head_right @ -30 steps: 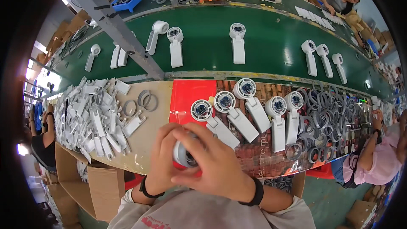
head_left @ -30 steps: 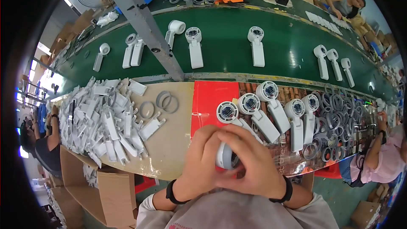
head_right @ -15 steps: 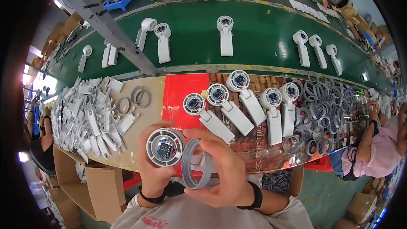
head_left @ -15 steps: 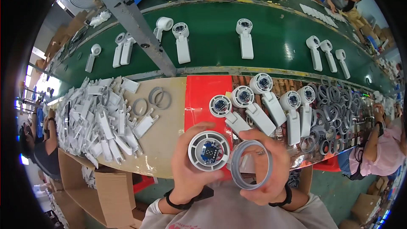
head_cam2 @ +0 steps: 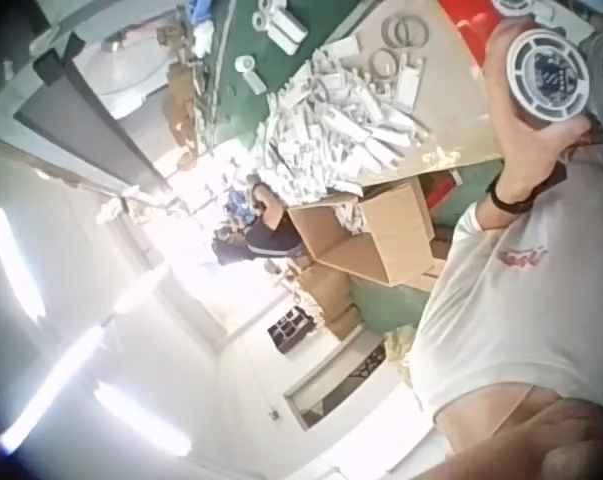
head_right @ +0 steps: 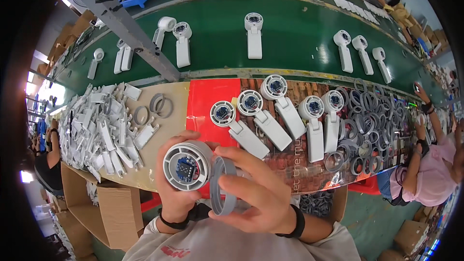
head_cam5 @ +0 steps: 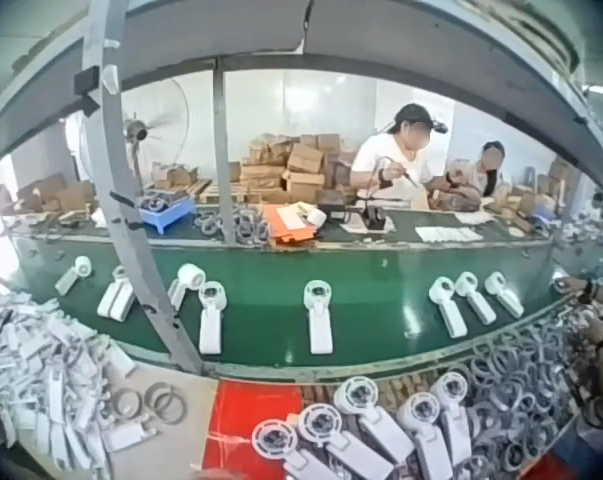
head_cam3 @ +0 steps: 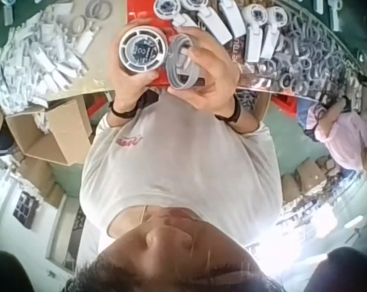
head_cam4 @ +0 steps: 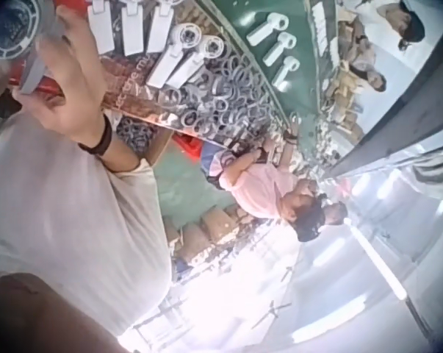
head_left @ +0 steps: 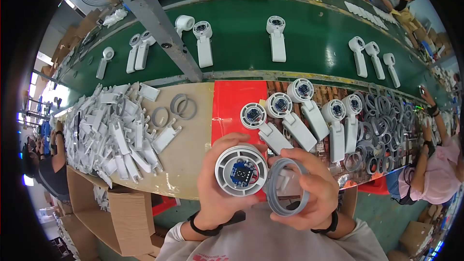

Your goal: The person is assembling electronic components into white plastic handheld housings on a factory assembly line.

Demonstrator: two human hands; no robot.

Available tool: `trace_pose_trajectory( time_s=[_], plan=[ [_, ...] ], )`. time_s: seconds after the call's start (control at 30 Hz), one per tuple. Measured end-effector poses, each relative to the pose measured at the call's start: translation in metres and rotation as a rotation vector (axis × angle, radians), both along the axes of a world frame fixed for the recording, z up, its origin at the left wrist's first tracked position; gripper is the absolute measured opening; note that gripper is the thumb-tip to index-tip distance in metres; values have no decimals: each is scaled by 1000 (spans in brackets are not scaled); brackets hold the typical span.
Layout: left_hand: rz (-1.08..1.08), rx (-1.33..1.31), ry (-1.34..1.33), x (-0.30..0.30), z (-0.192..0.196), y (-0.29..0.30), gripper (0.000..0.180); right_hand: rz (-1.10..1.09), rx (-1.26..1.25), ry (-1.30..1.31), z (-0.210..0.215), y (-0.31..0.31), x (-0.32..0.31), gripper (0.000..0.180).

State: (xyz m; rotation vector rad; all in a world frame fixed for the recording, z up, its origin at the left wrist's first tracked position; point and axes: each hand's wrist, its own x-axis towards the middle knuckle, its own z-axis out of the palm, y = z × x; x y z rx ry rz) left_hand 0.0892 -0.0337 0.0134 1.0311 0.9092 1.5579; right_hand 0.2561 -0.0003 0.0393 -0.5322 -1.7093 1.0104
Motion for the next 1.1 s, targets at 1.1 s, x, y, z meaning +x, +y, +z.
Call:
trace_pose_trajectory(
  time_s=[1.1],
  plan=[
    [159, 36, 474, -14, -17, 30, 63, 740, -1337, -92, -14, 5, 5, 41]
  ],
)
